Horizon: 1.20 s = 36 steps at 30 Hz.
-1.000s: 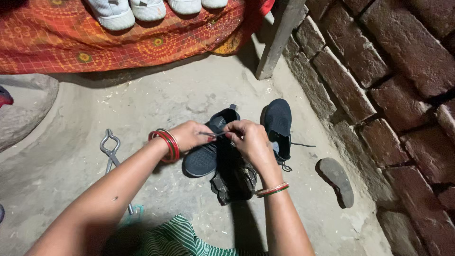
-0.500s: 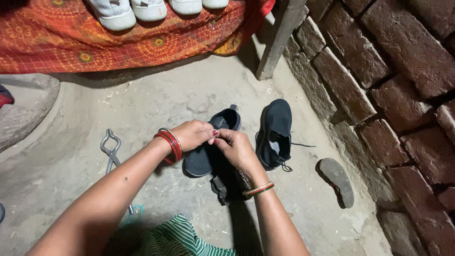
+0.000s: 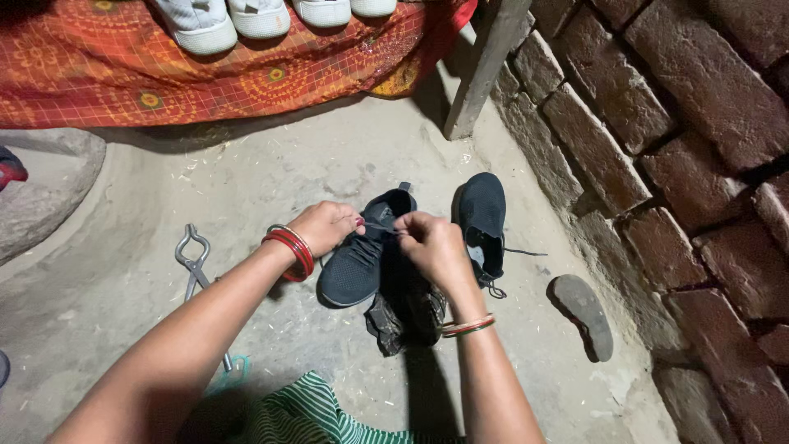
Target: The person sits on the floor and repairs a pair of black sneakers by hand. They thread a long black lace through the eyelets of one shoe, pull it tight, and tie it. They repeat the process for the second shoe, then place both shoes side by side.
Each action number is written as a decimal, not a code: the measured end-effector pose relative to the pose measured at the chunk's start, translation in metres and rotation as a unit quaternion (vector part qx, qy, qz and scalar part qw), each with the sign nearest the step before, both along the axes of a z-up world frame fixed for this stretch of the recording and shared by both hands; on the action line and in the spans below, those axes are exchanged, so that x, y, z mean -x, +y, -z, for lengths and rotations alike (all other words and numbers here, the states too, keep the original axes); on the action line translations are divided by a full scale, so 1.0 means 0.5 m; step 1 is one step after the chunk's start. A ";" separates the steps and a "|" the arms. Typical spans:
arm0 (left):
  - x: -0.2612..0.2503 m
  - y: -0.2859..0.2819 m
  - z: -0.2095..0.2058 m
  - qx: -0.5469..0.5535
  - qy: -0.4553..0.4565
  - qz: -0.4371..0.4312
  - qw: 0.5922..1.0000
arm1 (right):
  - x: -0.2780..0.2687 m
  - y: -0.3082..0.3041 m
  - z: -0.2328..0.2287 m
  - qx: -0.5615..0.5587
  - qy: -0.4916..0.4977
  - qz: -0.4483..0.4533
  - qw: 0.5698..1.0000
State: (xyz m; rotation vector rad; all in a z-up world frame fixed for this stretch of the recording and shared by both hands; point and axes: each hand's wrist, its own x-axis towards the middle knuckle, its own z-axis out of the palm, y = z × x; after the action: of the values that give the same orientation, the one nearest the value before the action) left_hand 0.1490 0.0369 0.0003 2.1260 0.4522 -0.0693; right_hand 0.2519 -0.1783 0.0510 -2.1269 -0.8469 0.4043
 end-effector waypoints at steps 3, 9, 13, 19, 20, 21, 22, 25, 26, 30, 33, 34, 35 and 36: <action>0.004 0.005 0.007 -0.004 -0.019 -0.029 0.999 | -0.050 -0.038 -0.014 0.073 0.006 -0.032 0.997; 0.009 0.014 0.029 -0.071 0.013 -0.080 0.994 | -0.102 -0.108 -0.024 0.109 0.113 -0.032 0.987; 0.004 0.013 0.051 -0.127 0.004 -0.080 0.989 | -0.103 -0.111 -0.024 0.281 -0.006 0.005 0.960; 0.003 0.025 0.073 -0.148 0.038 -0.145 0.978 | -0.069 -0.074 -0.021 0.432 -0.081 -0.006 0.898; 0.004 0.026 0.075 -0.150 0.041 -0.145 0.977 | -0.063 -0.070 -0.022 0.432 -0.086 -0.009 0.898; 0.006 0.026 0.077 -0.152 0.044 -0.145 0.977 | -0.057 -0.067 -0.022 0.431 -0.091 -0.011 0.898; 0.009 0.025 0.079 -0.155 0.047 -0.146 0.976 | -0.050 -0.063 -0.023 0.430 -0.096 -0.014 0.897; 0.012 0.018 0.081 -0.124 0.009 -0.114 0.986 | -0.023 -0.045 -0.020 0.370 -0.141 -0.038 0.917; 0.012 0.014 0.080 -0.078 -0.013 -0.106 0.991 | -0.014 -0.037 -0.018 0.328 -0.139 -0.044 0.933; 0.006 -0.005 0.072 0.010 -0.044 -0.091 0.995 | 0.026 -0.003 -0.003 0.231 -0.129 -0.041 0.964; -0.001 -0.018 0.063 -0.040 -0.038 -0.091 0.994 | 0.050 0.013 0.015 0.177 -0.143 -0.017 0.974; -0.003 -0.019 0.061 -0.064 -0.038 -0.091 0.993 | 0.055 0.015 0.020 0.153 -0.151 -0.009 0.977; -0.005 -0.020 0.058 -0.082 -0.047 -0.087 0.992 | 0.059 0.016 0.025 0.150 -0.163 -0.006 0.975; -0.007 -0.022 0.057 -0.099 -0.056 -0.083 0.990 | 0.062 0.017 0.029 0.148 -0.175 -0.003 0.973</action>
State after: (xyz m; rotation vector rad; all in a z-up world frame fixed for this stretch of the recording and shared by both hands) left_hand 0.1526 0.0261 -0.0283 2.2641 0.5868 0.1975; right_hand 0.2210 -0.1696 0.0364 -2.5199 -1.0438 0.1647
